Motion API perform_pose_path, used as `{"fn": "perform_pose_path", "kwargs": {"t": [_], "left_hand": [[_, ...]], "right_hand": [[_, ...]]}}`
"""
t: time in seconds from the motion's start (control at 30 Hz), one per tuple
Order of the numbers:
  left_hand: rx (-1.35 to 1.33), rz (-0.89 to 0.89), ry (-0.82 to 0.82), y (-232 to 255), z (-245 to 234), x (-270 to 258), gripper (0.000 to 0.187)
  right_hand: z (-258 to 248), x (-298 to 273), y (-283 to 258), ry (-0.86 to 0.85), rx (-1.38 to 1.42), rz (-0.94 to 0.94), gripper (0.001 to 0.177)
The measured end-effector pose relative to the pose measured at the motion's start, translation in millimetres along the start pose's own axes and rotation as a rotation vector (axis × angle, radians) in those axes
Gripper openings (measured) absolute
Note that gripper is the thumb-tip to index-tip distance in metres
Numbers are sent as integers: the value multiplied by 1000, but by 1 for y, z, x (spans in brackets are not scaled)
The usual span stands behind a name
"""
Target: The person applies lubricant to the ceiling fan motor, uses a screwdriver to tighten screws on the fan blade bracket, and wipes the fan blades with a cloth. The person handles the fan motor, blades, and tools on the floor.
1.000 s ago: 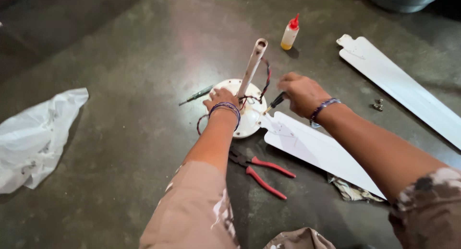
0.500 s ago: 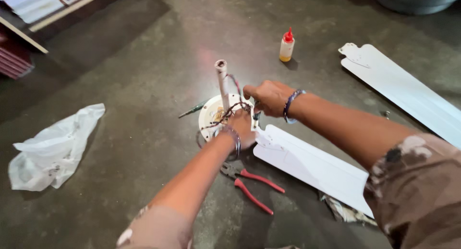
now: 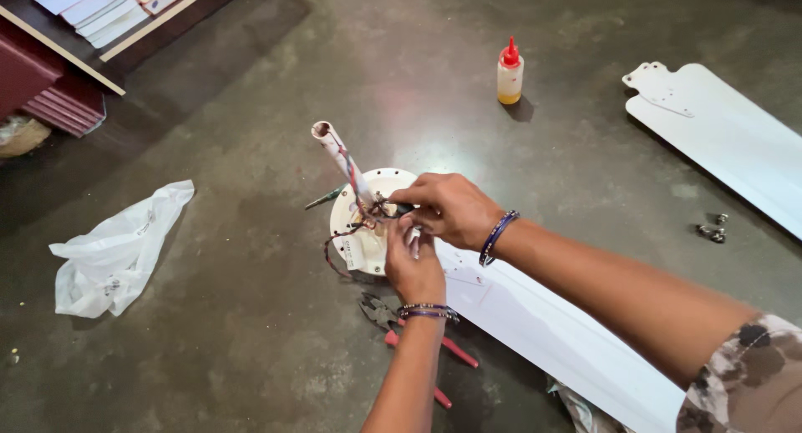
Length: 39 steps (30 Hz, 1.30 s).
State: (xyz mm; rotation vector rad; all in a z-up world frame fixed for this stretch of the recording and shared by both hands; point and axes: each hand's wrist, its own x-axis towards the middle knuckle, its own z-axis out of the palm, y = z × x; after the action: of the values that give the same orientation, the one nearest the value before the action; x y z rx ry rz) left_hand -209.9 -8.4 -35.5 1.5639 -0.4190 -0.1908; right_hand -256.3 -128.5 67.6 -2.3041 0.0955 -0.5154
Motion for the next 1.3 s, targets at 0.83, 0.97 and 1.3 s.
{"fn": "perform_pose_path", "kwargs": {"t": [0.83,0.97,1.3], "left_hand": [[430,263,37,40,-12,8,31],[476,436,10,35,-16,11,28],[551,334,77,30,-3,23,56]], "right_hand": [[47,-78,158,-471,-61,599,41],[50,-74,160,-484,-61,625,44],[49,-74,158,-502,-69,634,44]]}}
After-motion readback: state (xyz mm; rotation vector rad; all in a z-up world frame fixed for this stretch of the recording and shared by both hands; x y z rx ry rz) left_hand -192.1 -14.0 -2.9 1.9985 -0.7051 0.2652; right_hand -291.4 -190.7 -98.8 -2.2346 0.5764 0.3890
